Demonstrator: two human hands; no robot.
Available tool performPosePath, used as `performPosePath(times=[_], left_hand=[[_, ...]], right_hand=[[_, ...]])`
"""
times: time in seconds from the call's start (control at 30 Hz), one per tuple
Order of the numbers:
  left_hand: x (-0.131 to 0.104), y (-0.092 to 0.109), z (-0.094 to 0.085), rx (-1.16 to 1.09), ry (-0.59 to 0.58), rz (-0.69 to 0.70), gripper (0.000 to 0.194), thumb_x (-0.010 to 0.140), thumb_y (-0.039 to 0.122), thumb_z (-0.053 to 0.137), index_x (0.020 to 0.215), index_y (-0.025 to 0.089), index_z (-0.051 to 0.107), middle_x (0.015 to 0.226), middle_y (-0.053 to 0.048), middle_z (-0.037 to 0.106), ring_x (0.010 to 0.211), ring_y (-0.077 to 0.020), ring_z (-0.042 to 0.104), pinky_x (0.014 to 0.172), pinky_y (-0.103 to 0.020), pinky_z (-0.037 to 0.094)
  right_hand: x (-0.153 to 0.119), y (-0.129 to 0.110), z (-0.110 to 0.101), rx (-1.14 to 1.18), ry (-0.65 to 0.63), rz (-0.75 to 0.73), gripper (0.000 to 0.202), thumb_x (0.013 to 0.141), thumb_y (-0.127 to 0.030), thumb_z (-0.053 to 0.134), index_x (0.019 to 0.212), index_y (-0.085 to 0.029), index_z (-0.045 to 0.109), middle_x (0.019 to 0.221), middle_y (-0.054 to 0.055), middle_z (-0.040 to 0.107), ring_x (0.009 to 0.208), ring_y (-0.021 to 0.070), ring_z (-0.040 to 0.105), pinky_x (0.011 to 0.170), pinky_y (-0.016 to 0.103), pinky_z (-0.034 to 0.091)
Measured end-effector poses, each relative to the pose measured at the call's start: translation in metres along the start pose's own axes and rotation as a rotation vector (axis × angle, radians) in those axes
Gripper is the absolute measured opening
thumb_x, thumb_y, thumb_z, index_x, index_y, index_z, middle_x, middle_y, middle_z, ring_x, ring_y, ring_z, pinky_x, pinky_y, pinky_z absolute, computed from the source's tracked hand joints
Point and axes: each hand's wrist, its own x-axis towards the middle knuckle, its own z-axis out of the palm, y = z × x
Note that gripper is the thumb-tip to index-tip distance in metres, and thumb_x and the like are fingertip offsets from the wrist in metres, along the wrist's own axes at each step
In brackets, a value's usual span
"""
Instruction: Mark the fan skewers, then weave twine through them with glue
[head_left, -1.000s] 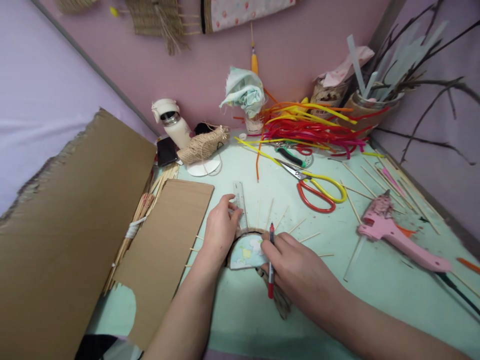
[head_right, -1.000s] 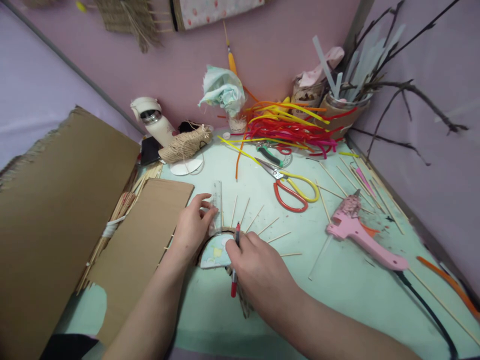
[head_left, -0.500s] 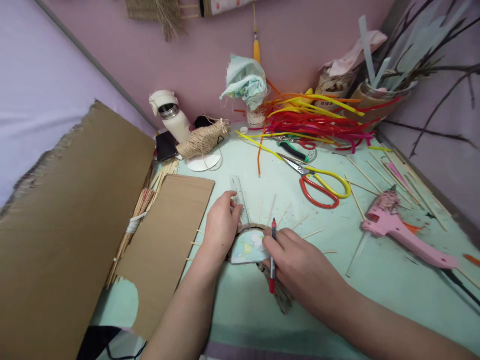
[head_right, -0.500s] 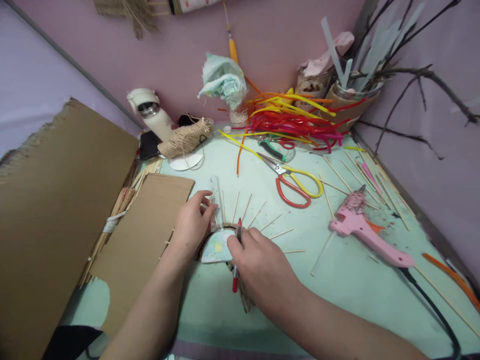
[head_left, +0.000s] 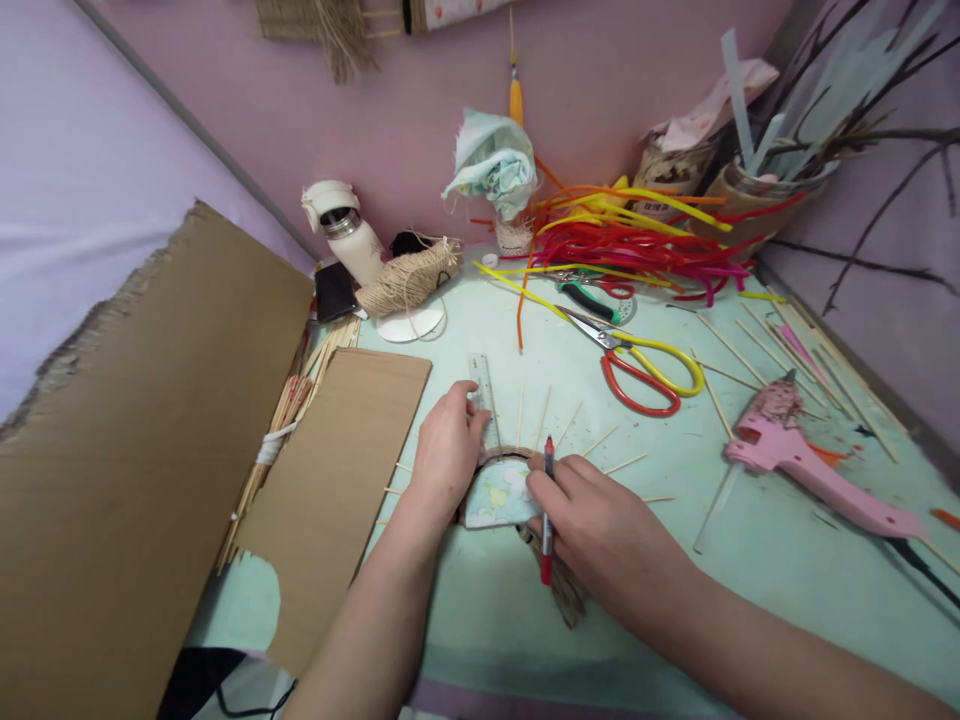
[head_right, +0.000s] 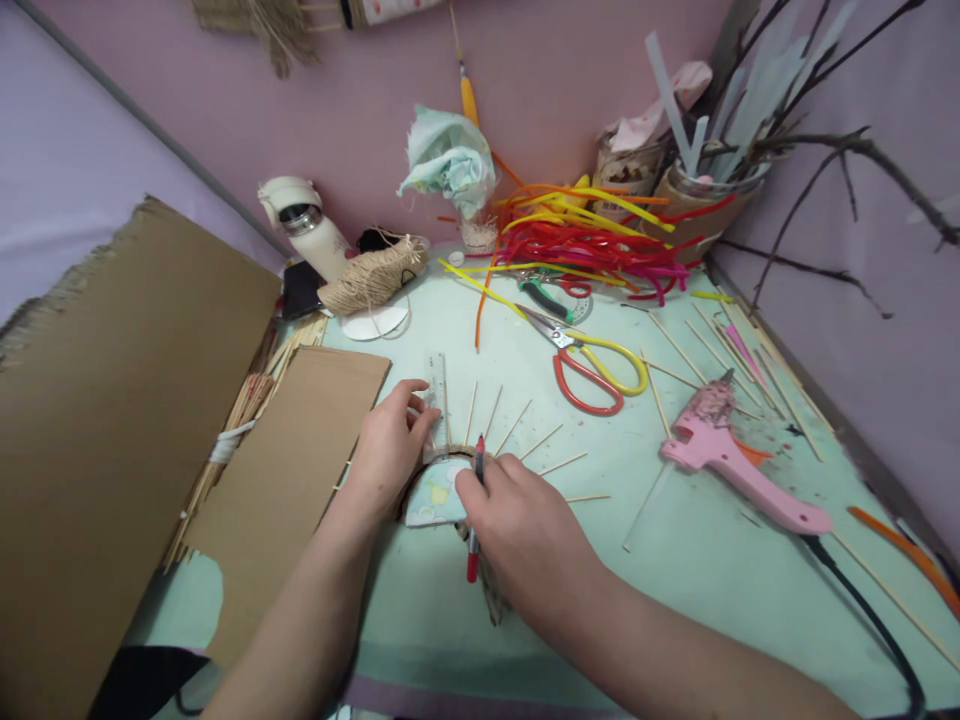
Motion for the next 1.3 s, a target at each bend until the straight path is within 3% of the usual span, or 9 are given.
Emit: performPosePath(times=[1.3], left_hand=[[-0.0027,0.0032,-0.0019,0.066,0.002,-0.036,0.023,0.088,0.022,0.052,0.111,0.019,0.055,0.094,-0.006,0.067,0.076,-0.0175,0.062,0.070,-0.029,0.045]], right_hand=[[0.0008,0.0011,0.0006,0.088,0.015,0.024,0.020,0.076,-0.006,0.062,0.091,-0.017,0.054,0.082,0.006,0.058,0.076,0.0214,0.052,0.065,0.031,0.040]])
